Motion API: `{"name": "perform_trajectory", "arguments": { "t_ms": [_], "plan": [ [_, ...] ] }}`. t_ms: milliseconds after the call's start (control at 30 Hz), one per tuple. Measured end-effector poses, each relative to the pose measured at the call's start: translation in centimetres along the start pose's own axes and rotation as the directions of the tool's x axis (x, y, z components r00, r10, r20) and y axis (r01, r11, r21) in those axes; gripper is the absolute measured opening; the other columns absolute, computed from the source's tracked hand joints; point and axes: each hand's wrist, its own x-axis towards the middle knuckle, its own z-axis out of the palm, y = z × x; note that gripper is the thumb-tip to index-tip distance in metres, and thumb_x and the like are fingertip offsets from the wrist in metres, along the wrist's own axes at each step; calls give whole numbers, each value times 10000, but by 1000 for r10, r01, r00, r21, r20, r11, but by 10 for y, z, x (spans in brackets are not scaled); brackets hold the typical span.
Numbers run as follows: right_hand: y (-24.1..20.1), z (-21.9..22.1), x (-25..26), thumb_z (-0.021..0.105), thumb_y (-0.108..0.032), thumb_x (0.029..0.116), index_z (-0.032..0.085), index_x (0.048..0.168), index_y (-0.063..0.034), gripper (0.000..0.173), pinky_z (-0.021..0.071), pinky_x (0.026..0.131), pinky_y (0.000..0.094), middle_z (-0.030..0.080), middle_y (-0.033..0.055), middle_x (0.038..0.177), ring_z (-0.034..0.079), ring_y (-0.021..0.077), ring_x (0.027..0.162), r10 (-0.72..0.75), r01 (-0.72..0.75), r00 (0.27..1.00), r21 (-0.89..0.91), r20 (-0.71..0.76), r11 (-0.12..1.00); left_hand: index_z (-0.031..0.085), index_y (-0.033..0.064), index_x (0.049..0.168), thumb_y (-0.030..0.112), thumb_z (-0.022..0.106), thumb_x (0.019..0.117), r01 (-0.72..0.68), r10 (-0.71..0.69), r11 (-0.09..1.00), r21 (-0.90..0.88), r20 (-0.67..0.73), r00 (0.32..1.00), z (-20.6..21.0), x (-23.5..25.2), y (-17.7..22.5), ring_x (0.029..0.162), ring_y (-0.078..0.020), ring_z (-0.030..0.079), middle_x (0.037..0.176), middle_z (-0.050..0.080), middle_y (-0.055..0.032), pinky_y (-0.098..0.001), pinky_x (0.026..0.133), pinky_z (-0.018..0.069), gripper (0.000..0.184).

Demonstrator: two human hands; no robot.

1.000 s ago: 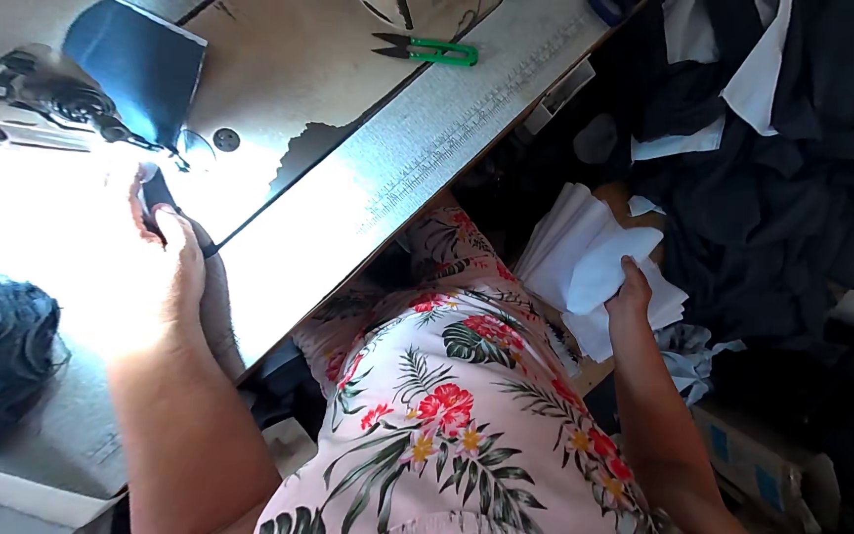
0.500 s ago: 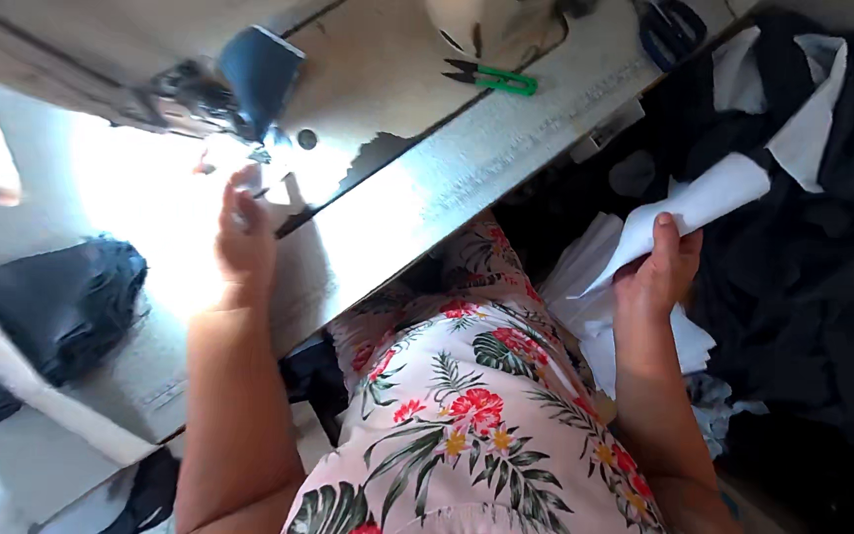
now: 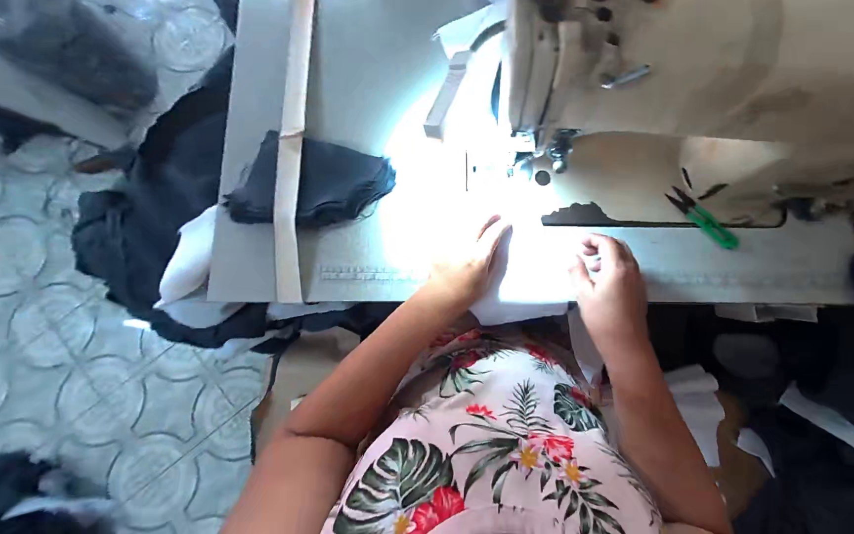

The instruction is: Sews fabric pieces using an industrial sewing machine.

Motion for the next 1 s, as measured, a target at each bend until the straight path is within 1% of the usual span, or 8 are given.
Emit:
{"name": "perform_trajectory", "arguments": {
  "t_ms": [67,233,367,500,600,733,900,1000],
  "plan": [
    [-5,8,-4,698,-345,972,668,1168,17,414,546,869,596,667,238,1156,652,425,1085,12,-6,999,-144,46,990,640,23,1345,13,546,988,-37,37,999,-11,-49,998,0,6,-6,1247,-309,641,1379,640,-170,-455,1048,516,369],
    [-24,23,8,645,-174,998,686,1068,35,224,560,826,586,707,223,1030,698,400,965,-62,67,993,-51,100,996,694,33,1264,48,566,975,-152,161,985,82,-106,981,-6,35,-26,1188,-294,675,1275,708,-140,-454,1036,507,317],
    [-15,22,21,761,-189,916,607,1160,-12,339,530,676,309,648,70,858,593,113,695,71,-119,986,331,153,936,712,24,1247,-5,624,936,-185,174,980,-67,-150,973,-6,40,-39,1239,-317,638,1283,696,-168,-451,1091,466,325],
    [-9,28,18,849,-159,829,606,1248,6,512,541,658,242,671,38,792,604,48,644,190,-222,975,397,118,891,759,51,1135,24,684,906,-149,128,985,-93,-199,972,-6,39,-37,1135,-335,673,1179,708,-201,-433,1017,516,242],
    [-12,31,9,800,-160,886,644,1242,4,422,498,613,285,644,63,763,545,96,604,113,-113,993,327,18,938,757,48,1050,41,676,928,-94,82,991,-100,-118,990,-12,40,-30,968,-299,695,1034,709,-167,-423,883,557,146],
    [-20,31,-2,623,-160,1017,647,1346,-23,357,600,775,494,737,191,1099,738,309,886,-130,131,991,37,-24,991,756,63,984,139,610,992,-105,89,988,-116,-135,987,8,39,-37,883,-241,705,943,724,-107,-409,790,570,165],
    [-17,36,0,596,-142,1000,686,1346,-126,358,539,531,502,698,172,828,683,342,637,-285,290,957,-175,52,941,702,62,1160,572,395,1060,429,-394,901,-66,292,871,-34,50,14,1017,-333,686,1053,707,-169,-582,839,529,604],
    [-10,36,1,609,-183,1005,679,1352,-113,361,567,611,528,726,171,875,713,352,715,-279,292,954,-136,109,947,711,39,1064,391,511,1051,364,-341,926,-96,196,919,-20,46,9,1015,-323,677,1076,690,-164,-546,829,526,405]
  ]
}}
